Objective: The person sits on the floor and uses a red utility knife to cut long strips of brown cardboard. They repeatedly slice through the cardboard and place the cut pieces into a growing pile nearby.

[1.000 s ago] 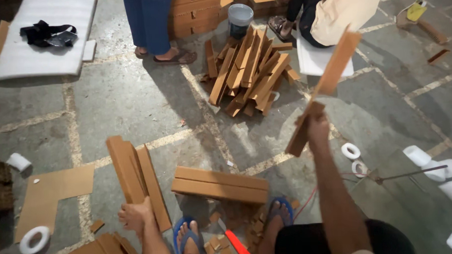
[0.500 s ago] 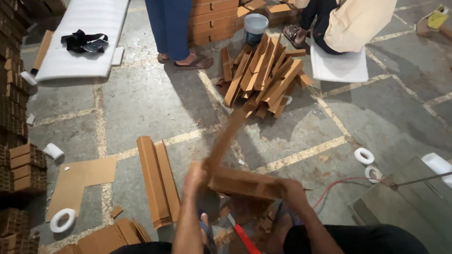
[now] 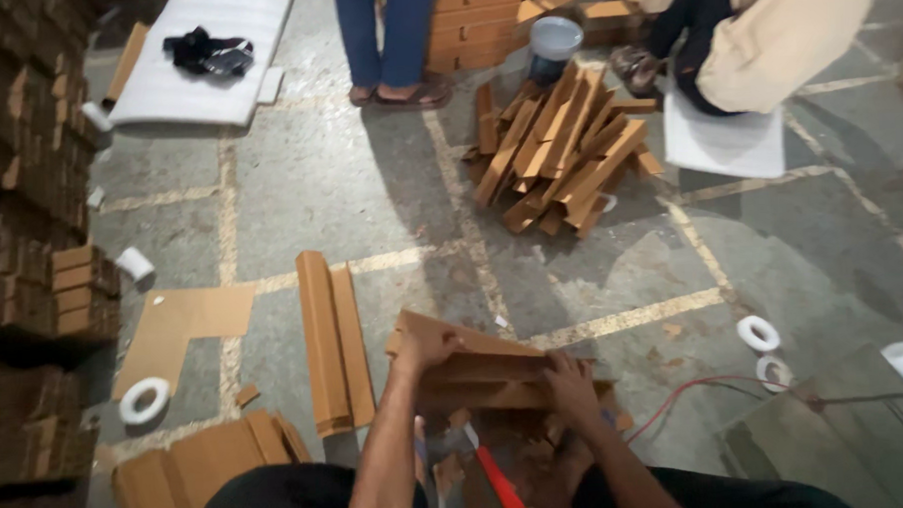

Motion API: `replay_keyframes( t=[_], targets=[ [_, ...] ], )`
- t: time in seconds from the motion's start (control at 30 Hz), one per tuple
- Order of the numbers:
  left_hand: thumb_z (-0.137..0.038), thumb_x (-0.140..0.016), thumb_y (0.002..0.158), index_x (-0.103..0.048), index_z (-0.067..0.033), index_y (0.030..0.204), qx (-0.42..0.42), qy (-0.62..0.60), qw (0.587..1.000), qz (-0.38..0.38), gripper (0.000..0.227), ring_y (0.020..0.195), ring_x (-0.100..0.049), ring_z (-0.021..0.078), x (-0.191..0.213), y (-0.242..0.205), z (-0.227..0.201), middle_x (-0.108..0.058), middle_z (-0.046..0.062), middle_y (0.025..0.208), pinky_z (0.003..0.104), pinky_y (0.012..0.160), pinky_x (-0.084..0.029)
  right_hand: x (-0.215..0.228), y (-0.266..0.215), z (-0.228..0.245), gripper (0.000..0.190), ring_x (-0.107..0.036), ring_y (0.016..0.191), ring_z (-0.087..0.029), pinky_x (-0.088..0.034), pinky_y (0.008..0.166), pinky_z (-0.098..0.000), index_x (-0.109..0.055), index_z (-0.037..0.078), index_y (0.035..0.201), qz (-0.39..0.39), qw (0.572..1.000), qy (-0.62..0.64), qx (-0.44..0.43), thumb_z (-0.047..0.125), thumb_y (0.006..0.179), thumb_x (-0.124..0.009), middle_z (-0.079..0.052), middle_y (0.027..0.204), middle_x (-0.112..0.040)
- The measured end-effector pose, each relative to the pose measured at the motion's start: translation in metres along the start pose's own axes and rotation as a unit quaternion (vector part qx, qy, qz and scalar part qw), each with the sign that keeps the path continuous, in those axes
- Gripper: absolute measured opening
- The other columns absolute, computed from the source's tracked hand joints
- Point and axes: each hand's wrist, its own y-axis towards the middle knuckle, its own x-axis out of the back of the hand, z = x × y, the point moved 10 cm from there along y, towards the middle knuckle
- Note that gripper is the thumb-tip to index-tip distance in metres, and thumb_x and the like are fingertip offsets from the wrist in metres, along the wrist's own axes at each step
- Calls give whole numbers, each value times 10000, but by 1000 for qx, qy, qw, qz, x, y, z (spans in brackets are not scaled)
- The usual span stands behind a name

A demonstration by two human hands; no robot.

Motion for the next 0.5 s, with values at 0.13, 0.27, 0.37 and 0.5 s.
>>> replay_keyframes(
  t=[0.13, 0.27, 0.37, 0.5],
  targets=[
    [-520, -742, 785, -773, -184, 1108, 151, -27, 988, -8, 467, 1081, -701, 291, 17, -26, 36, -761, 76, 1104, 449, 952, -509, -16, 36, 14, 510, -512, 1313, -260, -274, 1150, -579, -615, 154, 1216, 105, 994, -17, -25, 383, 778, -738, -69, 1311, -586],
    [-329, -859, 683, -745, -107, 1093, 82, -85, 993, -13, 481, 1032, -725, 297, 14, -47, 53, -761, 112, 1073, 413, 872, -564, -34, 57, 18, 480, -639, 1138, -312, -407, 1076, -527, -532, 123, 1391, 167, 984, 16, -56, 229, 935, -641, -104, 1174, -680],
    [-228, -661, 920, -778, -187, 1127, 271, -79, 959, -6, 241, 945, -787, 313, -13, -59, 96, -786, 151, 985, 428, 849, -591, -51, 51, 7, 426, -601, 1171, -313, -430, 1012, -484, -618, 170, 1174, 180, 979, 81, -60, 304, 789, -742, -96, 1166, -662],
    [-173, -795, 756, -755, -152, 1075, 156, -27, 979, -126, 322, 1063, -687, 369, 2, -52, 78, -729, 161, 1116, 476, 912, -547, -64, 41, -12, 284, -605, 1218, -283, -392, 1061, -573, -616, 179, 1237, 108, 992, 14, -57, 186, 957, -572, -78, 1211, -673]
  ],
)
